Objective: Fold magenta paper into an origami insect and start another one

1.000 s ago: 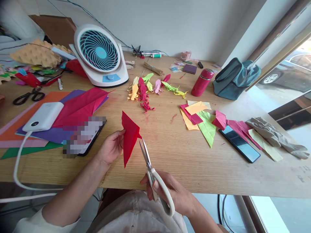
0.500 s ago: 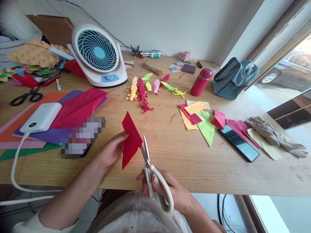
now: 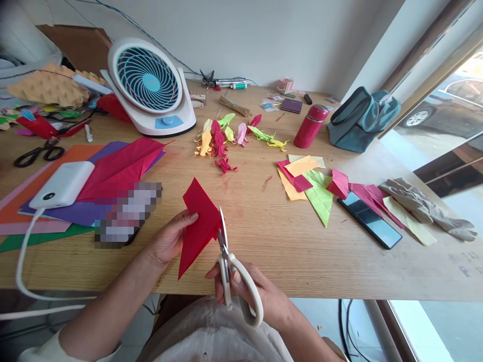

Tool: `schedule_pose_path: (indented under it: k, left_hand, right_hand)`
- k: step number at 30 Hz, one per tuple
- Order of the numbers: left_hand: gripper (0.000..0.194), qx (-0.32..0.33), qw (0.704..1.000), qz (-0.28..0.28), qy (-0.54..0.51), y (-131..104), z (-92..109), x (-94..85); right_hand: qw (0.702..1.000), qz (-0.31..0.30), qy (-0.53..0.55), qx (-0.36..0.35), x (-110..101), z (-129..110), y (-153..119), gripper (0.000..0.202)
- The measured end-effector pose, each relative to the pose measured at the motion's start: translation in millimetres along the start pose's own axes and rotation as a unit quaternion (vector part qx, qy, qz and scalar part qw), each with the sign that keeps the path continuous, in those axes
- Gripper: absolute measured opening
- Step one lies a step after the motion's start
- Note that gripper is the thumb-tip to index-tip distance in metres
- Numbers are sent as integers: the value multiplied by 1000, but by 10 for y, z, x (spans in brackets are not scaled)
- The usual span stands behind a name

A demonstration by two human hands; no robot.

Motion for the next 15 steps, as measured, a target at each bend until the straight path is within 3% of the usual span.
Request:
schedule_pose_path:
  k: [8, 15]
  left_hand:
    - [25, 18, 999, -33, 33, -13, 28, 58]
    - [29, 46, 997, -12, 65, -18, 147, 53]
  right_hand:
    - [1000, -5, 18, -16, 14, -46, 5, 65]
    - [999, -19, 46, -12, 77, -82, -3, 66]
Point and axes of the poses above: each hand's wrist, its own y-axis towards the middle knuckle, its own x-axis out of the palm, z = x × y, the point moved 10 cm from there along y, towards the middle knuckle, and after that the axes turned 9 degrees about y, right-handed, at the moved point
